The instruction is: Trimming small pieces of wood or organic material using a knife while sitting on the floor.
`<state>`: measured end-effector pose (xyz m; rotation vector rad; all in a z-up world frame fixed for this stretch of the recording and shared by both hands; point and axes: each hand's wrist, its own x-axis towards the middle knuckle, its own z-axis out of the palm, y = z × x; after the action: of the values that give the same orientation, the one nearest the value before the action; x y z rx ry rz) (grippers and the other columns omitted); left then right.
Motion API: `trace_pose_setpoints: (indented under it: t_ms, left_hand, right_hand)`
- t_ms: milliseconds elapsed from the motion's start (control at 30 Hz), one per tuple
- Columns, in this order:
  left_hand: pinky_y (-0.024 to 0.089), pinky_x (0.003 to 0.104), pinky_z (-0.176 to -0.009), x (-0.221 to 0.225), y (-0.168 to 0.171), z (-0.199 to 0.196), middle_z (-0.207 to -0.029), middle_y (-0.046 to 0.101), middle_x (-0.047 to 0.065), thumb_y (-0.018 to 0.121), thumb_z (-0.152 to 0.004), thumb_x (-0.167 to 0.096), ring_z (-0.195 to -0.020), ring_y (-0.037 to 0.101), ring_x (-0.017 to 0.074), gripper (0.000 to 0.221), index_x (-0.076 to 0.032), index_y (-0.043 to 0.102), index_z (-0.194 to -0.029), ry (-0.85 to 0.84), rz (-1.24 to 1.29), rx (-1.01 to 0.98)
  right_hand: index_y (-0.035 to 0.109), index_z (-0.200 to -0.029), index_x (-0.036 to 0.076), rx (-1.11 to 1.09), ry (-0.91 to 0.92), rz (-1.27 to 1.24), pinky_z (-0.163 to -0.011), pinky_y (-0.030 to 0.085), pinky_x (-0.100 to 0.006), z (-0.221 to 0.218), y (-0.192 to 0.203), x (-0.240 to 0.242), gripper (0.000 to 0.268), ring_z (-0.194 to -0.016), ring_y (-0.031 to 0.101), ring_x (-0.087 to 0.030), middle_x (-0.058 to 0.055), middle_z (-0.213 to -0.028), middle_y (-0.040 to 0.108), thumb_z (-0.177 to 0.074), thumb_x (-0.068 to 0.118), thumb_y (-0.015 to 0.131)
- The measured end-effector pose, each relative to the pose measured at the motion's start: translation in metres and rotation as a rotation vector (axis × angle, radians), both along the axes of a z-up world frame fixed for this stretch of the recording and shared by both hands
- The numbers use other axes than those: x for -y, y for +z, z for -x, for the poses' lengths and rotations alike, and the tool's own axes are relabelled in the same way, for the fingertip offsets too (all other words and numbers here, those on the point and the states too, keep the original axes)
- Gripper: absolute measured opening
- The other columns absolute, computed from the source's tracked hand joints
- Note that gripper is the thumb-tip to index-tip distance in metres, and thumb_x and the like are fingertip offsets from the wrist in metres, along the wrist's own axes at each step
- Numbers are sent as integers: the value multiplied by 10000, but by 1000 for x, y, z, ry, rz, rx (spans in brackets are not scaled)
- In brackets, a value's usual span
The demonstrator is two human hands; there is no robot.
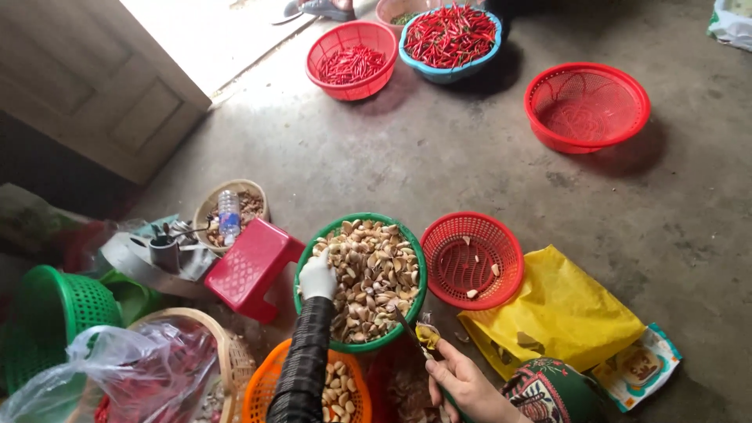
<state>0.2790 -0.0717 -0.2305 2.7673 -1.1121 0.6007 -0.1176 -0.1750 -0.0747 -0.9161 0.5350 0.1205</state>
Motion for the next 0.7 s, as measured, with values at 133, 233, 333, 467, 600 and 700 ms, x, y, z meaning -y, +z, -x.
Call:
trace_pose_setpoints:
  t_ms: [133,233,333,467,600,700]
  left_hand:
    - [589,331,-757,-15,87,38,-973,737,100,738,-871,-193,-847,703,221,231,-91,738,-1079,173,626,-994]
    - [570,244,-613,-25,133,80,-944,747,139,754,-891,-110,-722,682,157,261,18,696,-1112,122,992,-1401]
    - [526,240,-591,-33,159,130,-959,738,172,739,-882,-82,-694,646,160,341,36,652,-1189,56,1160,-1625]
    - [447,247,-613,-44,159,193,-954,718,161,680,-925,-44,-728,580,148,372,12,660,-1293,-39,1269,-1858]
    - [580,335,-805,-49,143,234,-1075,691,168,667,-900,54,-911,679,243,333,41,624,-1230,24,1485,-2064]
    - [558,320,-733,-52,143,252,-1090,675,202,647,-945,-40,-882,678,250,271,33,563,-1191,31,1429,-2145]
  right_hand:
    - [274,-1568,44,8,-36,-7,-332,379,-234,-2,1,2,617,-342,482,-140,-146,-662,666,-1026,196,528]
    - [251,-1591,47,47,-47,12,-328,388,-226,-5,18,3,650,-345,472,-129,-140,-665,660,-1020,199,522]
    - [363,-1588,88,89,-41,8,-322,373,-215,-7,29,1,587,-337,450,-117,-112,-639,650,-1024,172,502]
    - [354,-1608,136,143,-3,30,-340,355,-195,-3,45,-1,619,-377,439,-107,-90,-637,637,-1019,217,529]
    - [294,-1648,166,241,36,100,-357,382,-203,3,49,-5,652,-396,464,-105,-64,-630,648,-1032,157,507]
    - [341,-1628,123,218,120,142,-394,409,-197,6,60,-6,624,-441,488,-98,-56,-676,644,-1032,137,528]
